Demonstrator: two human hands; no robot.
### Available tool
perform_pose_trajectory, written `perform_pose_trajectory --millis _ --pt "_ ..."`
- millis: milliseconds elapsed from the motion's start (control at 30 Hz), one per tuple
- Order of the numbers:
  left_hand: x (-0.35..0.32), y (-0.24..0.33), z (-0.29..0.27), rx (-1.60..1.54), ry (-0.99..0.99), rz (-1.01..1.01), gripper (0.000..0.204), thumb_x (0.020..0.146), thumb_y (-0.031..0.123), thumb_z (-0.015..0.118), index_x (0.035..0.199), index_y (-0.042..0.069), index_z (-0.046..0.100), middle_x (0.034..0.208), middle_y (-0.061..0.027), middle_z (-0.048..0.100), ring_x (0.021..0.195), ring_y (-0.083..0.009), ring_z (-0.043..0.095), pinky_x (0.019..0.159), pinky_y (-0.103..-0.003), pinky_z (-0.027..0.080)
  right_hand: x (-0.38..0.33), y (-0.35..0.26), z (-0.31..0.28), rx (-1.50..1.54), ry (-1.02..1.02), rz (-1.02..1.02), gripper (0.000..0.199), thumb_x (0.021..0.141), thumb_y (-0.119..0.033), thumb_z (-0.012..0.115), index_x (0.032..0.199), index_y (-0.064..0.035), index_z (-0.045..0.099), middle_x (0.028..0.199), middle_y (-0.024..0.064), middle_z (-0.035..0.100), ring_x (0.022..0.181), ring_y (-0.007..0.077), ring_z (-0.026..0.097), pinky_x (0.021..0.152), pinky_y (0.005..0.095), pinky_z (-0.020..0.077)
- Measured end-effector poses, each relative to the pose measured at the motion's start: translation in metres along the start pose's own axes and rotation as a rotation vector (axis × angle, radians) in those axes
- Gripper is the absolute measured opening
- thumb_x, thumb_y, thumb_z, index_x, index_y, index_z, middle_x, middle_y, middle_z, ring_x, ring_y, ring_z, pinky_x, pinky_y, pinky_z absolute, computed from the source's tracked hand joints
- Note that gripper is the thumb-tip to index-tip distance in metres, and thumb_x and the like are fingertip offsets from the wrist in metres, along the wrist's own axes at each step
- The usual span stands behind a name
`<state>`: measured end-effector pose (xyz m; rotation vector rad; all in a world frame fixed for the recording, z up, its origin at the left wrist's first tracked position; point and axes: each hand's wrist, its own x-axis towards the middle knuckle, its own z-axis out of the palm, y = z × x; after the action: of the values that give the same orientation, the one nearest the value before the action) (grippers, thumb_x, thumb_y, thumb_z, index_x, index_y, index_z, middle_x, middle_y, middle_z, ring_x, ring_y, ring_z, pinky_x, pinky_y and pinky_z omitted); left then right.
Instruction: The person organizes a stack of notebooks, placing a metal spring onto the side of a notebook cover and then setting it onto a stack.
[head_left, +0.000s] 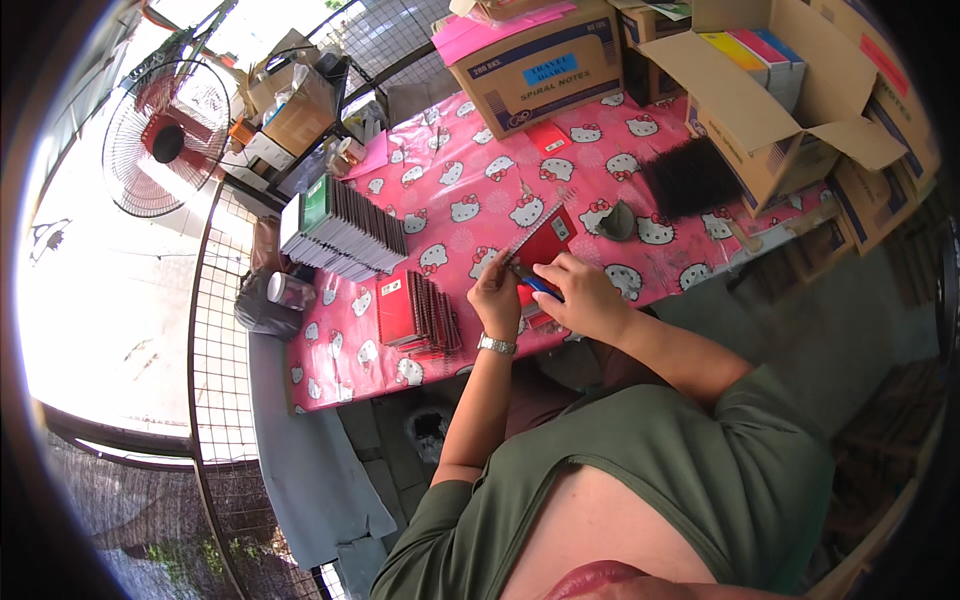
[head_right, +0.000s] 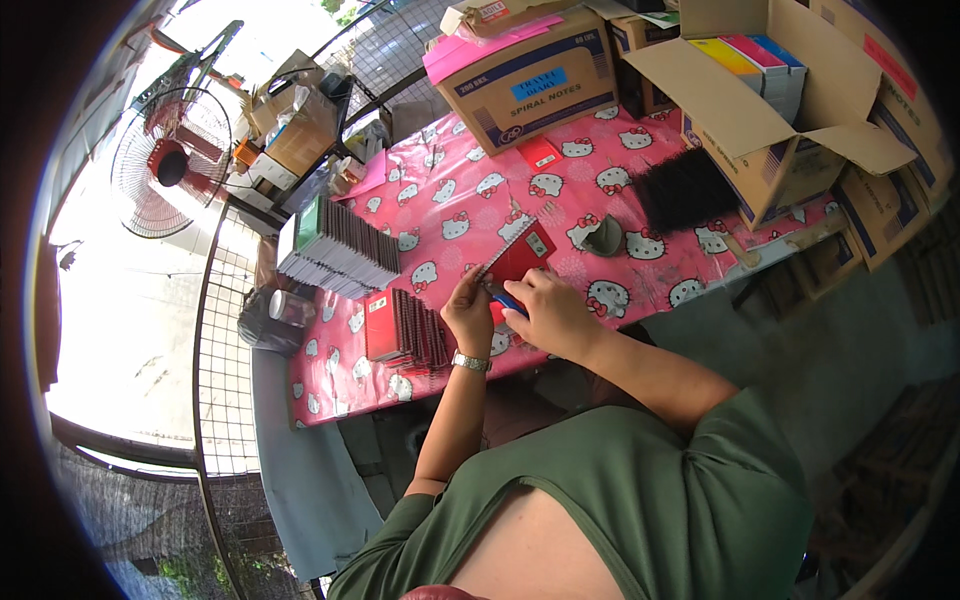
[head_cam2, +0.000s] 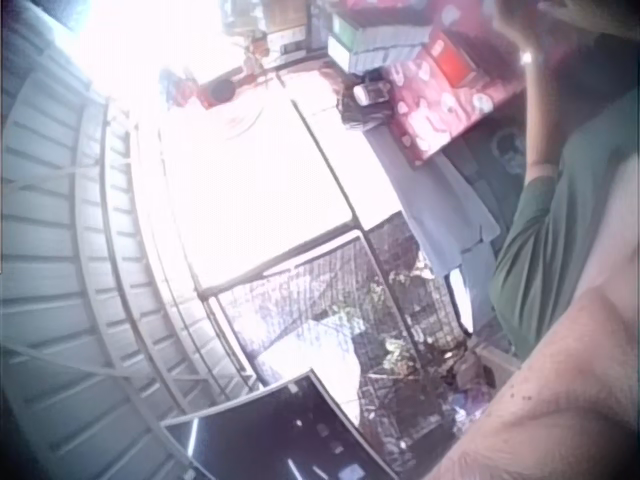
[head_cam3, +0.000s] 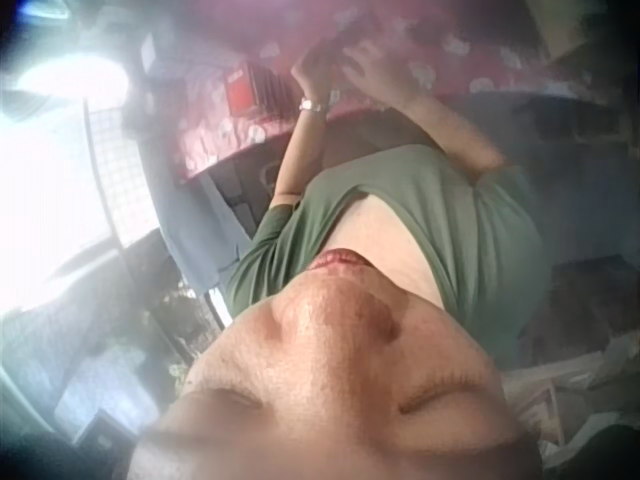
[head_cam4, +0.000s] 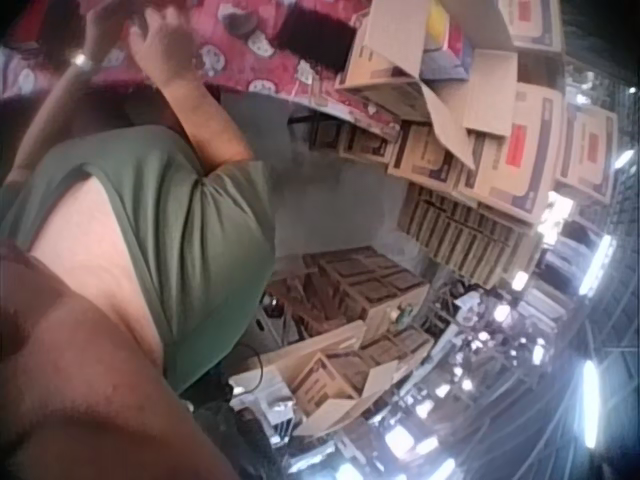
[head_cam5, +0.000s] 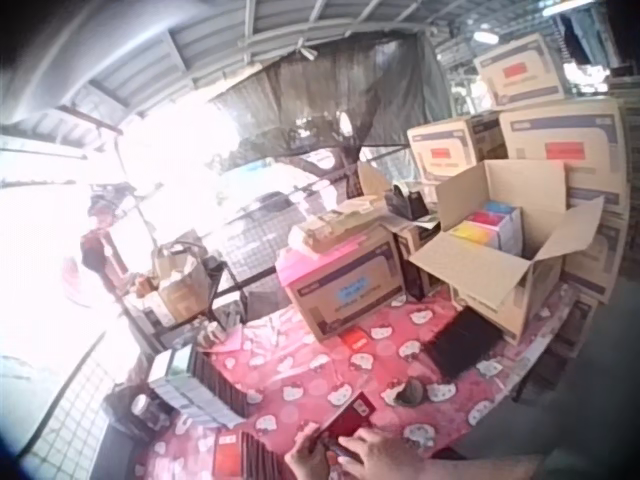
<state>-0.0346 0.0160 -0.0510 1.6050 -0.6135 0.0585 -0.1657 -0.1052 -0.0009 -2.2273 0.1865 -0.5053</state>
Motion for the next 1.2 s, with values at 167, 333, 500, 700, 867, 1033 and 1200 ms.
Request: perform_pose_trajectory --millis 167,333,500,700,867,1033,1200 --pt "0.002 0.008 -0.008 0.209 0.022 0.109 0.025 0.088 -0.007 0.064 0.111 -0.002 0.07 0.092 -0.0055 0.073 0.079 -0.0077 0.066 0.07 -0.024 0.054 0.0 0.012 0.005 0.91 -0.268 0.405 0.047 0.09 -0.03 0.07 0.123 0.0014 0.06 0.106 0.0134 0.068 0.098 0.0179 0.065 0.084 0.0298 0.0498" --pt "0.044 0.092 -0.075 0.418 -0.009 0.241 0.021 0.081 -0.004 0.065 0.1 0.005 0.072 0.089 -0.0043 0.07 0.08 -0.0127 0.062 0.071 -0.027 0.048 -0.021 0.064 -0.017 0.181 0.088 0.083 0.052 0.079 -0.023 0.076 0.124 -0.0009 0.06 0.112 0.0178 0.063 0.107 0.0319 0.061 0.093 0.0398 0.0476" --pt "0.122 0.116 -0.16 0.941 -0.373 0.137 0.016 0.075 0.003 0.056 0.084 0.006 0.069 0.081 -0.0132 0.067 0.079 -0.0331 0.063 0.072 -0.043 0.049 -0.062 0.17 -0.023 -0.312 0.006 0.155 0.056 0.073 -0.02 0.076 0.124 -0.0062 0.059 0.115 0.016 0.059 0.111 0.0371 0.056 0.096 0.0441 0.0462" --pt "0.15 -0.021 -0.201 1.049 -0.568 -0.104 0.029 0.078 0.003 0.056 0.104 0.008 0.069 0.097 -0.0172 0.071 0.095 -0.0337 0.066 0.084 -0.04 0.051 0.021 0.2 -0.048 -0.406 0.206 0.179 0.042 0.079 -0.02 0.071 0.117 -0.007 0.06 0.113 0.016 0.058 0.107 0.0366 0.057 0.094 0.0463 0.0469" --pt "0.128 -0.002 -0.171 1.209 -0.409 -0.069 0.038 0.081 0.004 0.055 0.116 0.014 0.067 0.119 -0.0138 0.066 0.113 -0.0332 0.06 0.097 -0.042 0.047 0.059 0.25 -0.075 -0.692 0.347 0.487 0.028 0.082 -0.02 0.07 0.105 -0.0049 0.064 0.107 0.0139 0.061 0.109 0.0325 0.059 0.085 0.0431 0.0541" --pt "0.061 0.031 -0.09 0.782 -0.355 0.407 0.019 0.078 0.005 0.069 0.097 0.005 0.067 0.102 -0.0141 0.067 0.095 -0.0336 0.062 0.084 -0.045 0.048 0.074 0.272 -0.081 -0.915 0.181 0.52 0.018 0.091 -0.017 0.057 0.103 -0.0053 0.064 0.111 0.0143 0.062 0.107 0.0302 0.062 0.084 0.0425 0.0563" --pt "-0.009 0.031 -0.006 0.794 -0.651 0.591 0.032 0.078 0.018 0.074 0.108 0.009 0.065 0.107 -0.0072 0.064 0.099 -0.0289 0.06 0.085 -0.04 0.051 0.083 0.244 -0.079 -0.784 0.348 0.546 0.018 0.088 -0.008 0.054 0.103 -0.0033 0.062 0.109 0.018 0.062 0.101 0.0359 0.064 0.086 0.0457 0.055"
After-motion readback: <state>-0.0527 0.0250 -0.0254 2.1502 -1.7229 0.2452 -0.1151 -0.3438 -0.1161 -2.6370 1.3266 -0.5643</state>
